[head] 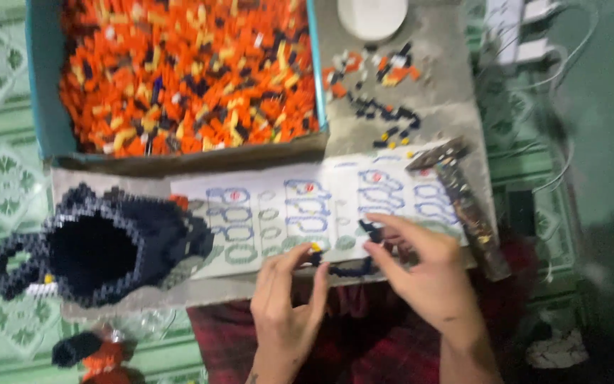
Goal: The person assembles a small toy by connecting dark blue and yellow plastic pieces while following a printed instruction sheet. They pick pieces from a nearby pile and attach them to a growing structure on the table.
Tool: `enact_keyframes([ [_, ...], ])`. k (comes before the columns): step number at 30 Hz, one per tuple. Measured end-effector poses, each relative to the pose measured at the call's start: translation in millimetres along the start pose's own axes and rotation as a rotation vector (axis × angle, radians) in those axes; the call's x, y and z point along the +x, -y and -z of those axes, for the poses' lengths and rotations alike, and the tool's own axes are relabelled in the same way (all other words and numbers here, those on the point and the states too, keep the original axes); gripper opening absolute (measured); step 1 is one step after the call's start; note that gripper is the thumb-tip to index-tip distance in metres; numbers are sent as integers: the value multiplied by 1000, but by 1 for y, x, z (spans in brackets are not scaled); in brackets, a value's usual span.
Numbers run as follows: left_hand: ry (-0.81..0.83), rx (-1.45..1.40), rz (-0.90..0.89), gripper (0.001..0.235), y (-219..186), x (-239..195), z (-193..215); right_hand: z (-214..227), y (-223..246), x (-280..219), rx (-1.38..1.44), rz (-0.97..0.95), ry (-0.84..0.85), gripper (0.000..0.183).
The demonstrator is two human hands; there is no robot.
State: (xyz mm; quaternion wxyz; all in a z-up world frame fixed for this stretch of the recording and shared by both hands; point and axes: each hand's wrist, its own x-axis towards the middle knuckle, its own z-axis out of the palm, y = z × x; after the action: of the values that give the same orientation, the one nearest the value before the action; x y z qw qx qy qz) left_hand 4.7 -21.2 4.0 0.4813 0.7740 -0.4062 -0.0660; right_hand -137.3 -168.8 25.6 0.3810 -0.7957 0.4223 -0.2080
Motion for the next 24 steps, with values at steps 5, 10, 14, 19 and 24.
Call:
enact_keyframes([
  [5, -41, 233, -123, 49, 18, 8, -8, -4, 12, 26, -204, 266, 2, 40],
  [10, -12, 267, -114, 43, 27, 9, -14, 19, -18, 67, -359, 298, -108, 26],
  [14, -2, 342, -103, 45, 41, 5, -20, 48, -12, 116, -506, 265, -44, 24],
  [19, 7, 373, -88, 41, 43, 5, -21, 50, 0, 172, -619, 281, 58, 25],
  [24, -1, 343, -99, 40, 46, 4, -21, 28, 0, 216, -512, 429, 133, 20],
])
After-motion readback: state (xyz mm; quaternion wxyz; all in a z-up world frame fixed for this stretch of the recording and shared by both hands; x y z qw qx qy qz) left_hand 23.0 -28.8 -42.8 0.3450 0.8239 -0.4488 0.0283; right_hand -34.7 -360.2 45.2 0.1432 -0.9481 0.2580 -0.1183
